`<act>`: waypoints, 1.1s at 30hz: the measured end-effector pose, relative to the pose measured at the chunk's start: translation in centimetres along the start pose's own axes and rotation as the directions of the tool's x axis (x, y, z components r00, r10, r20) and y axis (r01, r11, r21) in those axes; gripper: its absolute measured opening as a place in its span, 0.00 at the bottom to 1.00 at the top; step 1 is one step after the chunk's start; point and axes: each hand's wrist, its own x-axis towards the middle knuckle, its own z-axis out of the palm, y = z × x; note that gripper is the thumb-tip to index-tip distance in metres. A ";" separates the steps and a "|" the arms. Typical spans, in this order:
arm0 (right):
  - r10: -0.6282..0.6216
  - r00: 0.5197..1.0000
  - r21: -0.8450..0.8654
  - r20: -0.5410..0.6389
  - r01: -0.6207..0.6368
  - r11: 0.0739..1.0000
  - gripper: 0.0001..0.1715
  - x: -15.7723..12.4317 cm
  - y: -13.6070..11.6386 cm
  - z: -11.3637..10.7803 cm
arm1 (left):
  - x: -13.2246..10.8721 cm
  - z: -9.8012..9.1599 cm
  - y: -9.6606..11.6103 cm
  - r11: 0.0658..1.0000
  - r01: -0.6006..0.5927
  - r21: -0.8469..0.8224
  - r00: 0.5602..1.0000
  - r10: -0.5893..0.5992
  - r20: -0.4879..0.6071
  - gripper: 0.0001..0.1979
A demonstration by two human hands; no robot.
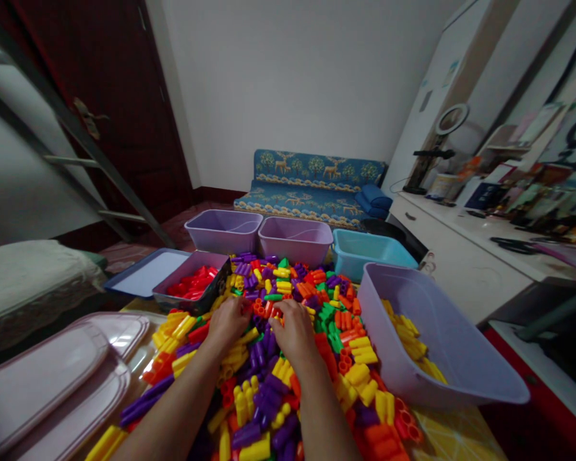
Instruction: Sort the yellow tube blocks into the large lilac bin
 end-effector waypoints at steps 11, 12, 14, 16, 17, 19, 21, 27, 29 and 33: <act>0.014 1.000 0.004 -0.006 -0.014 1.000 0.14 0.0 -0.1 0.0 | 1.6 0.9 -1.1 0.854 0.066 -0.516 0.997 -0.071 0.010 0.09; 0.015 1.000 0.004 -0.007 -0.015 1.000 0.14 0.0 -0.1 0.0 | 1.9 1.0 -1.2 0.737 0.099 -0.669 0.995 -0.085 0.054 0.08; 0.018 1.000 0.002 -0.007 -0.018 1.000 0.14 0.0 -0.1 0.0 | 2.2 1.2 -1.3 0.423 0.177 -0.889 0.984 -0.101 0.148 0.08; 0.021 1.000 0.000 -0.006 -0.021 1.000 0.14 -0.1 -0.1 0.0 | 2.4 1.2 -1.3 0.132 0.221 -0.966 0.970 -0.129 0.204 0.09; 0.021 1.000 0.000 -0.005 -0.021 1.000 0.14 -0.1 -0.1 0.0 | 2.4 1.1 -1.3 0.017 0.223 -0.975 0.965 -0.146 0.218 0.10; 0.020 1.000 -0.002 -0.002 -0.020 1.000 0.14 -0.1 -0.2 0.0 | 2.4 0.8 -1.2 -0.173 0.194 -0.966 0.954 -0.194 0.226 0.10; 0.017 1.000 -0.003 0.003 -0.017 1.000 0.14 -0.1 -0.2 0.0 | 2.4 0.2 -1.0 -0.334 0.099 -0.937 0.952 -0.242 0.186 0.09; 0.005 1.000 0.000 0.006 -0.005 1.000 0.13 -0.1 -0.1 0.0 | 2.4 -2.0 -0.7 -0.621 -0.134 -0.773 0.929 -0.351 0.121 0.07; 0.000 1.000 -0.001 0.008 0.000 1.000 0.14 -0.1 -0.1 0.0 | 2.2 -2.3 -0.7 -0.659 -0.133 -0.740 0.934 -0.332 0.128 0.07; 0.006 1.000 -0.019 0.012 -0.006 1.000 0.14 -0.1 -0.1 0.0 | 1.7 -2.3 -1.0 -0.648 -0.111 -0.754 0.964 -0.254 0.077 0.06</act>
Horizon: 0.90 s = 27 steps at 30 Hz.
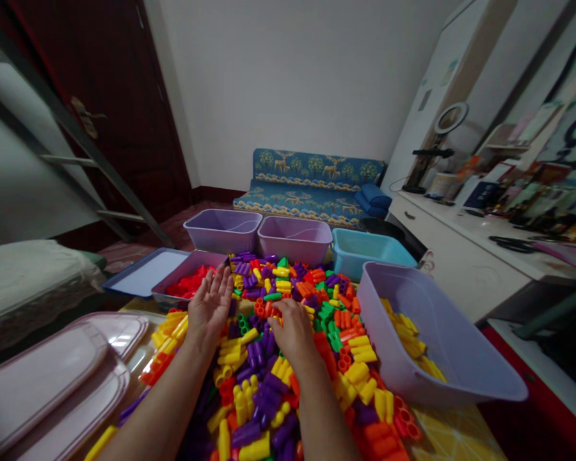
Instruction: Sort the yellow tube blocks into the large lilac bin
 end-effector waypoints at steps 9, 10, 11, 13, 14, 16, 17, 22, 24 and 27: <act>-0.004 1.000 0.025 -0.023 0.005 1.000 0.14 0.1 0.0 0.2 | 0.5 -1.2 -1.3 0.822 -0.030 0.569 0.986 -0.069 0.151 0.25; 0.002 0.999 0.040 -0.048 0.000 0.999 0.14 0.1 0.0 0.1 | 0.5 -1.4 -1.7 0.724 -0.049 0.688 0.982 -0.092 0.167 0.27; 0.019 0.996 0.047 -0.086 -0.015 0.999 0.13 0.2 0.0 -0.2 | 0.5 -1.6 -2.0 0.609 -0.078 0.789 0.976 -0.115 0.185 0.27; 0.085 0.978 0.013 -0.188 -0.084 0.996 0.11 0.2 0.0 -1.1 | 0.3 -1.9 -2.5 0.348 -0.171 0.922 0.963 -0.137 0.230 0.25; 0.128 0.965 -0.030 -0.231 -0.138 0.990 0.11 0.2 0.2 -1.6 | 0.2 -2.1 -2.7 0.210 -0.228 0.951 0.955 -0.139 0.260 0.23; 0.210 0.947 -0.143 -0.244 -0.250 0.958 0.11 0.1 0.6 -2.7 | -0.1 -2.2 -2.7 -0.038 -0.319 0.947 0.939 -0.145 0.310 0.19; 0.251 0.944 -0.197 -0.214 -0.293 0.936 0.11 0.0 0.9 -3.1 | -0.3 -2.2 -2.6 -0.132 -0.341 0.931 0.934 -0.156 0.320 0.19; 0.347 0.937 -0.258 -0.045 -0.346 0.902 0.26 -0.6 1.7 -3.2 | -0.9 -2.1 -2.4 -0.275 -0.370 0.887 0.919 -0.250 0.306 0.28; 0.324 0.945 -0.235 -0.049 -0.326 0.916 0.33 -0.7 1.5 -2.6 | -1.2 -2.1 -2.5 -0.239 -0.406 0.882 0.897 -0.292 0.333 0.34; 0.292 0.956 -0.156 -0.042 -0.294 0.943 0.37 -0.6 1.4 -1.7 | -1.5 -2.1 -2.7 -0.079 -0.488 0.869 0.825 -0.367 0.430 0.37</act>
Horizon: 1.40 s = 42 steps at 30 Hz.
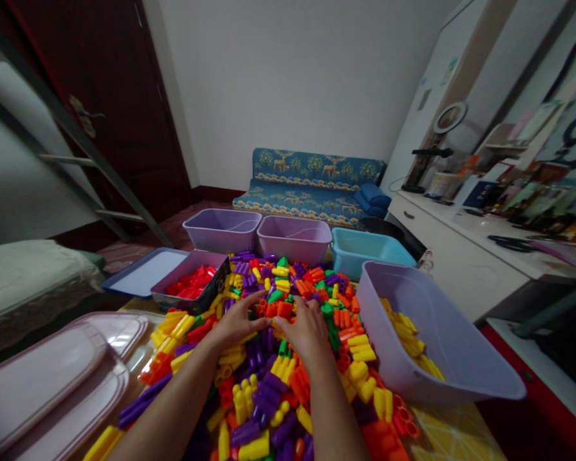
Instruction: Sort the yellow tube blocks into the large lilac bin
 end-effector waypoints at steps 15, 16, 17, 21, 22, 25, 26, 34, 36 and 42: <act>-0.189 0.982 0.537 0.010 0.154 0.829 0.35 0.2 -1.5 -1.4 | 0.7 -0.5 0.6 0.860 -0.151 -0.487 0.987 0.103 -0.124 0.31; -0.172 0.985 0.413 -0.003 0.158 0.897 0.33 0.1 -1.2 -2.2 | 0.7 -0.8 0.5 0.907 -0.147 -0.395 0.981 0.082 -0.177 0.29; -0.158 0.987 0.274 0.003 0.151 0.950 0.32 0.0 -0.9 -3.2 | 0.7 -1.1 0.5 0.952 -0.121 -0.280 0.974 0.059 -0.219 0.26; -0.062 0.969 -0.058 0.241 0.078 0.995 0.23 -0.9 0.4 -5.9 | 0.2 -3.1 1.1 0.979 0.102 0.175 0.992 -0.088 -0.087 0.18; -0.042 0.954 -0.089 0.298 0.072 0.993 0.23 -1.0 0.6 -6.1 | -0.2 -3.8 1.4 0.958 0.115 0.262 0.993 -0.120 0.003 0.20; -0.039 0.918 -0.142 0.395 0.103 0.985 0.34 -1.3 0.6 -5.4 | -1.2 -5.3 2.4 0.900 0.035 0.435 0.968 -0.140 0.210 0.30; -0.057 0.910 -0.151 0.411 0.129 0.980 0.37 -1.3 0.5 -4.9 | -1.4 -5.6 2.7 0.881 0.002 0.474 0.961 -0.132 0.242 0.33; -0.181 0.900 -0.032 0.396 0.211 0.977 0.42 -0.8 -0.2 -0.1 | -1.1 -3.0 2.7 0.882 -0.075 0.466 0.980 -0.020 0.196 0.37; -0.171 0.923 0.036 0.343 0.169 0.985 0.41 -0.7 -0.5 0.7 | -0.6 -1.8 1.9 0.940 -0.083 0.332 0.989 0.037 0.142 0.40; -0.144 0.984 0.552 0.103 0.064 0.831 0.41 0.3 -0.6 2.0 | 0.8 0.5 0.2 0.864 0.007 -0.504 0.998 0.029 0.063 0.43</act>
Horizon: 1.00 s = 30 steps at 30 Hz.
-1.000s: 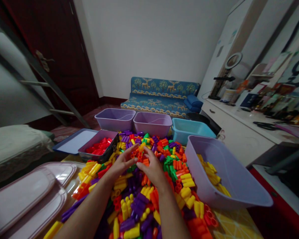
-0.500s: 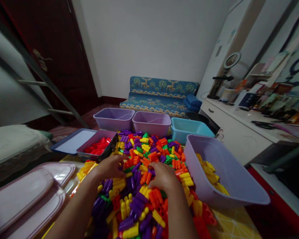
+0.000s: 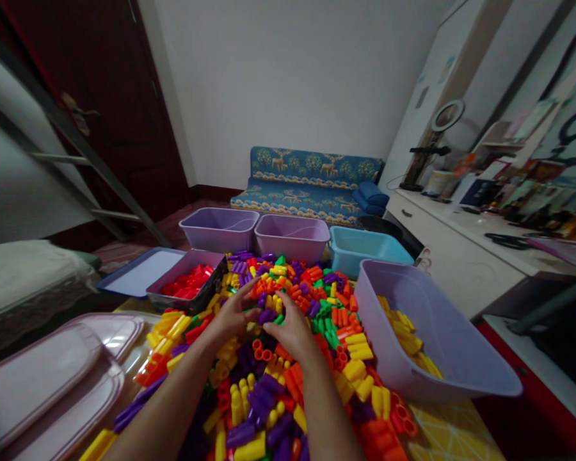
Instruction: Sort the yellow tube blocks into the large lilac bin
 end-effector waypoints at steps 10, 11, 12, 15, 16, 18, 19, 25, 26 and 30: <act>-0.060 0.966 0.082 -0.251 0.083 0.993 0.33 0.8 0.1 -0.4 | 0.0 0.2 0.2 0.945 -0.188 0.267 0.965 0.228 -0.131 0.34; -0.067 0.953 0.020 -0.295 0.077 0.997 0.31 0.9 0.4 -0.7 | 0.0 0.1 0.1 0.930 -0.166 0.327 0.963 0.225 -0.150 0.32; -0.074 0.940 -0.049 -0.333 0.061 0.997 0.30 0.9 0.7 -0.9 | 0.0 0.1 0.0 0.912 -0.138 0.387 0.959 0.221 -0.178 0.31; -0.043 0.931 -0.216 -0.362 -0.038 0.976 0.31 0.9 1.6 -1.5 | 0.0 -0.2 -0.3 0.836 -0.046 0.548 0.947 0.211 -0.243 0.32; -0.016 0.942 -0.245 -0.336 -0.070 0.967 0.33 0.9 1.8 -1.6 | 0.0 -0.3 -0.3 0.814 -0.028 0.580 0.951 0.200 -0.235 0.33; 0.024 0.969 -0.271 -0.248 -0.093 0.958 0.38 0.6 1.9 -1.5 | -0.1 -0.4 -0.4 0.788 -0.030 0.615 0.968 0.177 -0.180 0.36; 0.025 0.979 -0.274 -0.201 -0.081 0.958 0.40 0.5 1.8 -1.4 | -0.1 -0.5 -0.4 0.783 -0.041 0.620 0.976 0.164 -0.142 0.38; -0.039 0.998 -0.134 -0.051 0.032 0.990 0.39 0.3 0.3 -0.6 | -0.3 -0.7 -0.3 0.813 -0.136 0.566 0.987 0.163 0.004 0.39; -0.050 0.998 -0.109 -0.043 0.045 0.993 0.37 0.3 0.2 -0.6 | -0.3 -0.6 -0.2 0.814 -0.156 0.559 0.985 0.173 0.023 0.38; -0.094 0.992 -0.163 -0.078 0.080 0.983 0.33 0.4 0.3 -0.4 | -0.5 -0.2 0.1 0.769 -0.166 0.617 0.984 0.168 0.056 0.31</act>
